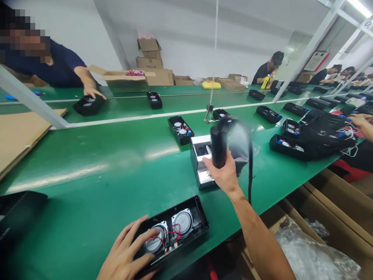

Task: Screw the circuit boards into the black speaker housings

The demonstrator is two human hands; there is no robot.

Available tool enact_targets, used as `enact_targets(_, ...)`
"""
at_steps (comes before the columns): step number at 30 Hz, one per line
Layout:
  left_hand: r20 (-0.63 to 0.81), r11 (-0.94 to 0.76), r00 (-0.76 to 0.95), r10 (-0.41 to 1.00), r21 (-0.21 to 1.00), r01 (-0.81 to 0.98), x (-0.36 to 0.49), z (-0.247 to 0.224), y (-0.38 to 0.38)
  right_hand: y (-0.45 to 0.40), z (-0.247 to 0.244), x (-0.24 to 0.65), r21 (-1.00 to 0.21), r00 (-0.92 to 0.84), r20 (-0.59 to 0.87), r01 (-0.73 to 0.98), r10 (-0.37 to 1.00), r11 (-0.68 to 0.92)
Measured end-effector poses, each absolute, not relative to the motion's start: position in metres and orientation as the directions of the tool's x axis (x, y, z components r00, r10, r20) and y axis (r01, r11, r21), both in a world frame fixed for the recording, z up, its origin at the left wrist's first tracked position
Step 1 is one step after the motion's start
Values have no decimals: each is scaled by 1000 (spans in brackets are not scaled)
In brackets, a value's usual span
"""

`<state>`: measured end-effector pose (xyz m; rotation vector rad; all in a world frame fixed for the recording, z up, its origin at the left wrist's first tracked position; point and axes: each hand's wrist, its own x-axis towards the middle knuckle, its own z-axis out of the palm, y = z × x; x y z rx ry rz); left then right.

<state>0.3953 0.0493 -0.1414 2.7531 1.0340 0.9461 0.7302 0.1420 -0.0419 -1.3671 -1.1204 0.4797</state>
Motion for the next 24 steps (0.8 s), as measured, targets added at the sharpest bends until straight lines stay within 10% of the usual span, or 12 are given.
enact_targets(5,468,-766,618,631,252,591,396,-137,47,105,-45,726,-974,379,219,136,899,179)
enact_targets(14,454,-729,578,678,314,608,418,-122,44,32,-10,660,-824,185,453,-288,872,489)
enact_targets(24,436,-729,591,679,302,615,421,-123,39,24,-30,599,-878,-77,408,-308,910,367)
